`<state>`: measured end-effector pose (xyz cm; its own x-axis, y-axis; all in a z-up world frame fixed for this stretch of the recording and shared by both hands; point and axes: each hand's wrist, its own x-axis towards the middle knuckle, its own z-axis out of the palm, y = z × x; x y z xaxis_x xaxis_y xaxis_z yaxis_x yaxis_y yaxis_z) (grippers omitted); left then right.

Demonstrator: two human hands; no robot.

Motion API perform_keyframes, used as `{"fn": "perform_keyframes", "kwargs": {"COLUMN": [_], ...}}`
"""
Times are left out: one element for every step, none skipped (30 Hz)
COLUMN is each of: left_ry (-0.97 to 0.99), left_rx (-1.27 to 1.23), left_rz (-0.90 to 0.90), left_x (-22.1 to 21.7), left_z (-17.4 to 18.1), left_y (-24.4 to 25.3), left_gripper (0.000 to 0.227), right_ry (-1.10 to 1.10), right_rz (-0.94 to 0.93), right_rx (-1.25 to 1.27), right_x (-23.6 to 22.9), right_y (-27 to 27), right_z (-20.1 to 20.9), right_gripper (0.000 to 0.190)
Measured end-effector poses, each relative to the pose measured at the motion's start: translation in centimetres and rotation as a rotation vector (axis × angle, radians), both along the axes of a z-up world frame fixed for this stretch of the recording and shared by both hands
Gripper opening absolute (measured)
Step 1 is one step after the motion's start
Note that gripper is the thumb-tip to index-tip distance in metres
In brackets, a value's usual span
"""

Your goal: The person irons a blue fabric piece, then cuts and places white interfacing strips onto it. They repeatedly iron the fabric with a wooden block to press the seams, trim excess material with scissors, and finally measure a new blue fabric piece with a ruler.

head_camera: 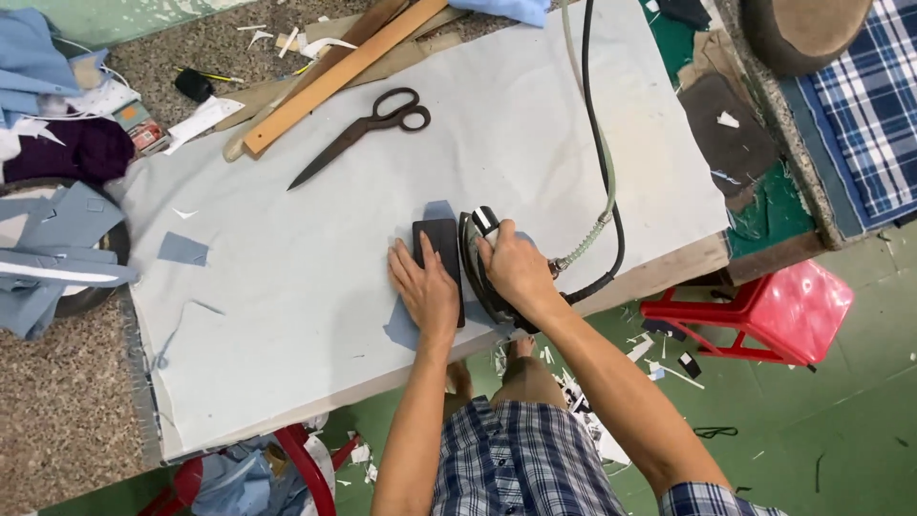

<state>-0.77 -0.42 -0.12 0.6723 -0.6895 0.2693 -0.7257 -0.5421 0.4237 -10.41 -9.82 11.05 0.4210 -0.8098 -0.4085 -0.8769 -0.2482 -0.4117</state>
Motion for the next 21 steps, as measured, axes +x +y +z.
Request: {"fn": "perform_keyframes", "kwargs": {"left_ry": [-0.001,-0.008,-0.015,-0.015,-0.016,-0.018,-0.019,-0.020,-0.021,-0.023,-0.004,0.015,0.013,0.011,0.010,0.004,-0.007,-0.017,-0.022,-0.023,-0.024], "left_rx": [0.002,0.008,0.015,0.015,0.014,0.014,0.015,0.026,0.037,0.035,0.016,0.002,0.004,0.017,0.029,0.029,0.052,0.075,0.073,0.097,0.121], "left_rz": [-0.006,0.002,0.010,0.009,0.013,0.020,0.022,0.025,0.027,0.033,0.026,0.024,0.034,0.025,0.016,0.032,0.031,0.038,0.061,0.063,0.066], "left_x": [0.1,0.0,0.0,0.0,0.0,0.0,0.0,0.0,0.0,0.0,0.0,-0.1,-0.1,0.0,0.0,0.1,0.2,0.1,0.1,-0.1,-0.3], "left_z": [-0.1,-0.2,-0.3,-0.4,-0.4,-0.4,-0.6,-0.7,-0.9,0.0,0.9,1.7,1.8,1.8,1.9,1.3,0.7,0.0,0.0,0.1,0.1], "left_y": [0.0,-0.1,-0.2,-0.2,-0.2,-0.3,-0.2,-0.3,-0.4,-0.4,-0.5,-0.4,-0.4,-0.4,-0.4,-0.4,-0.5,-0.6,-0.7,-0.7,-0.7], "left_gripper": [0.039,0.039,0.039,0.039,0.039,0.039,0.039,0.039,0.039,0.039,0.036,0.034,0.034,0.036,0.038,0.038,0.040,0.043,0.043,0.055,0.069], "right_ry": [-0.001,0.007,0.014,0.014,0.035,0.055,0.054,0.073,0.092,0.089,0.086,0.081,0.079,0.103,0.127,0.121,0.129,0.139,0.134,0.162,0.191], "right_rz": [-0.006,0.007,0.020,0.019,0.042,0.068,0.071,0.112,0.153,0.158,0.174,0.195,0.205,0.244,0.282,0.297,0.337,0.384,0.407,0.437,0.467], "right_rx": [0.002,-0.011,-0.024,-0.024,-0.029,-0.033,-0.032,-0.043,-0.054,-0.056,-0.037,-0.015,-0.013,-0.013,-0.014,-0.016,0.006,0.026,0.022,0.039,0.054], "right_x": [0.0,0.0,-0.1,-0.1,-0.1,-0.1,-0.3,-0.6,-0.9,-1.1,-1.4,-1.7,-2.2,-2.7,-3.2,-3.8,-4.4,-5.1,-5.9,-6.8,-7.7], "right_y": [-0.1,-0.2,-0.4,-0.5,-0.6,-0.8,-0.8,-0.9,-1.1,-1.2,-1.3,-1.4,-1.7,-2.1,-2.5,-3.0,-3.6,-4.4,-5.6,-6.9,-8.3], "right_z": [-0.2,-0.4,-0.6,-0.8,-1.0,-1.2,-1.2,-1.2,-1.1,-0.5,0.1,0.5,0.8,1.0,1.2,1.6,1.9,2.2,2.6,3.0,3.3], "right_gripper": [0.044,0.042,0.040,0.040,0.041,0.041,0.041,0.041,0.040,0.040,0.038,0.037,0.037,0.036,0.036,0.036,0.036,0.036,0.036,0.038,0.039]}}
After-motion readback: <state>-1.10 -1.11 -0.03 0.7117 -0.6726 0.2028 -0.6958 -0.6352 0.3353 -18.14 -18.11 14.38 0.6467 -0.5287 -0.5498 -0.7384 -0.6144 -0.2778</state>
